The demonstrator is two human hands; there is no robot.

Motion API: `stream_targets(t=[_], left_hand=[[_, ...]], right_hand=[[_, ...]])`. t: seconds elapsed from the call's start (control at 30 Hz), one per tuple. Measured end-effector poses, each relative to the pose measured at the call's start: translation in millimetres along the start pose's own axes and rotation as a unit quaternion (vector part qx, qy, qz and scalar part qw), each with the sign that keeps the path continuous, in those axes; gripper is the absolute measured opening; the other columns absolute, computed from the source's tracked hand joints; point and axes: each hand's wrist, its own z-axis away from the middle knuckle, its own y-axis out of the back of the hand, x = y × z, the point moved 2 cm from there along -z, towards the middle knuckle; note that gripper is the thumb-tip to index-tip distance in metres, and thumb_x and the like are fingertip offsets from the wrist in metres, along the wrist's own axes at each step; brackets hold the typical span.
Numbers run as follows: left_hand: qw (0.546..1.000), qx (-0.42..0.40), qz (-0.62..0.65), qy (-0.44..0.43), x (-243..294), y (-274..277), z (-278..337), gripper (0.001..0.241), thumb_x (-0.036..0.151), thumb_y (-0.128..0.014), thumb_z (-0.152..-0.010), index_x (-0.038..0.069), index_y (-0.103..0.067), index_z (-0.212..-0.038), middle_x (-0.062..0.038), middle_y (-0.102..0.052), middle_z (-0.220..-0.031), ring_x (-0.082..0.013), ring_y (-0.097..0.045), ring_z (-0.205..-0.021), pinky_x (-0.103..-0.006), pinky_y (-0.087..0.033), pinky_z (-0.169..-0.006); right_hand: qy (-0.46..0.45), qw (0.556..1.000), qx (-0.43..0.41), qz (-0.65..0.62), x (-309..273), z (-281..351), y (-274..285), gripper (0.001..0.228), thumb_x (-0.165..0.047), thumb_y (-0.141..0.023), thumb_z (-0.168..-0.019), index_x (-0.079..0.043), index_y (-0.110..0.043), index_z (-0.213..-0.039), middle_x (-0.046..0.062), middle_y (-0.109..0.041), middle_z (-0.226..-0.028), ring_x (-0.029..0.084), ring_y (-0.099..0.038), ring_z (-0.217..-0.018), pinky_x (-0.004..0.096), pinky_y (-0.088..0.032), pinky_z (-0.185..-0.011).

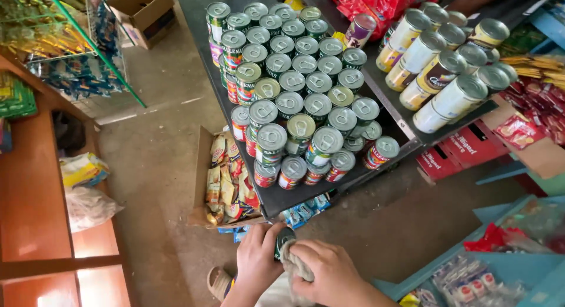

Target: Wiping dust off canned goods with a cloth and arranging them on shelves.

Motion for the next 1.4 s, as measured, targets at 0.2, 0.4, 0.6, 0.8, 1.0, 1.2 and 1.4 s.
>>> stream_targets(t=[0.2,0.4,0.6,0.8,1.0,1.2,1.4], left_hand=[[0.999,-0.009,0.037,0.001,26,-5,-3,0.066,0.017,-0.080,-0.060,0.014,-0.063,-0.123,-0.007,-0.062,-0.103,-0.0276,-0.064,-0.085,-0.0367,-0.053,-0.070],[0.999,0.034,0.005,0.037,29,2,-11,0.070,0.014,-0.081,-0.052,0.015,-0.066,-0.120,-0.005,-0.065,-0.104,-0.0259,-0.065,-0.089,-0.0364,-0.053,-0.072],[0.998,0.022,-0.013,0.057,10,28,-15,0.053,0.022,-0.078,-0.069,0.017,-0.067,-0.120,-0.004,-0.064,-0.102,-0.0228,-0.067,-0.084,-0.0352,-0.054,-0.068],[0.993,0.057,-0.060,0.088,-14,76,-1,0.068,0.022,-0.084,-0.054,0.019,-0.067,-0.120,-0.003,-0.067,-0.105,-0.0256,-0.068,-0.087,-0.0363,-0.054,-0.070],[0.990,0.102,-0.089,0.049,-48,113,-25,0.058,0.022,-0.082,-0.067,0.019,-0.067,-0.122,-0.004,-0.062,-0.102,-0.0245,-0.065,-0.083,-0.0374,-0.051,-0.066],[0.983,0.143,-0.113,-0.019,-85,187,-39,0.067,0.022,-0.087,-0.057,0.016,-0.068,-0.120,-0.004,-0.062,-0.101,-0.0234,-0.062,-0.084,-0.0356,-0.051,-0.070],[0.982,0.143,-0.120,-0.002,-145,235,-21,0.060,0.016,-0.082,-0.065,0.014,-0.065,-0.122,-0.006,-0.060,-0.099,-0.0239,-0.061,-0.081,-0.0356,-0.049,-0.066]], right_hand=[[0.032,0.996,0.017,-0.085,12,-13,22,0.046,-0.012,-0.073,-0.065,-0.005,-0.069,-0.111,0.008,-0.074,-0.113,0.027,-0.072,-0.090,0.035,-0.059,-0.077],[0.060,0.997,0.038,0.005,4,-15,29,0.047,-0.016,-0.073,-0.066,-0.007,-0.066,-0.112,0.007,-0.072,-0.113,0.028,-0.071,-0.087,0.038,-0.058,-0.071],[0.141,0.987,0.020,-0.074,-23,-40,19,0.049,-0.011,-0.072,-0.069,0.000,-0.065,-0.116,0.012,-0.070,-0.119,0.030,-0.069,-0.093,0.039,-0.057,-0.080],[0.169,0.984,0.049,-0.040,-50,-65,-2,0.046,-0.012,-0.070,-0.072,-0.003,-0.064,-0.117,0.011,-0.071,-0.113,0.028,-0.067,-0.086,0.037,-0.055,-0.077],[0.199,0.978,0.065,-0.018,-74,-85,-35,0.049,-0.013,-0.075,-0.071,-0.002,-0.066,-0.118,0.011,-0.070,-0.121,0.028,-0.067,-0.085,0.038,-0.056,-0.076],[0.158,0.982,0.098,0.007,-126,-130,-65,0.051,-0.011,-0.072,-0.070,0.003,-0.065,-0.118,0.014,-0.071,-0.114,0.030,-0.068,-0.086,0.038,-0.056,-0.075],[0.174,0.983,0.065,-0.007,-173,-158,-126,0.050,-0.011,-0.070,-0.069,-0.001,-0.068,-0.117,0.009,-0.068,-0.108,0.026,-0.064,-0.081,0.036,-0.055,-0.068]])
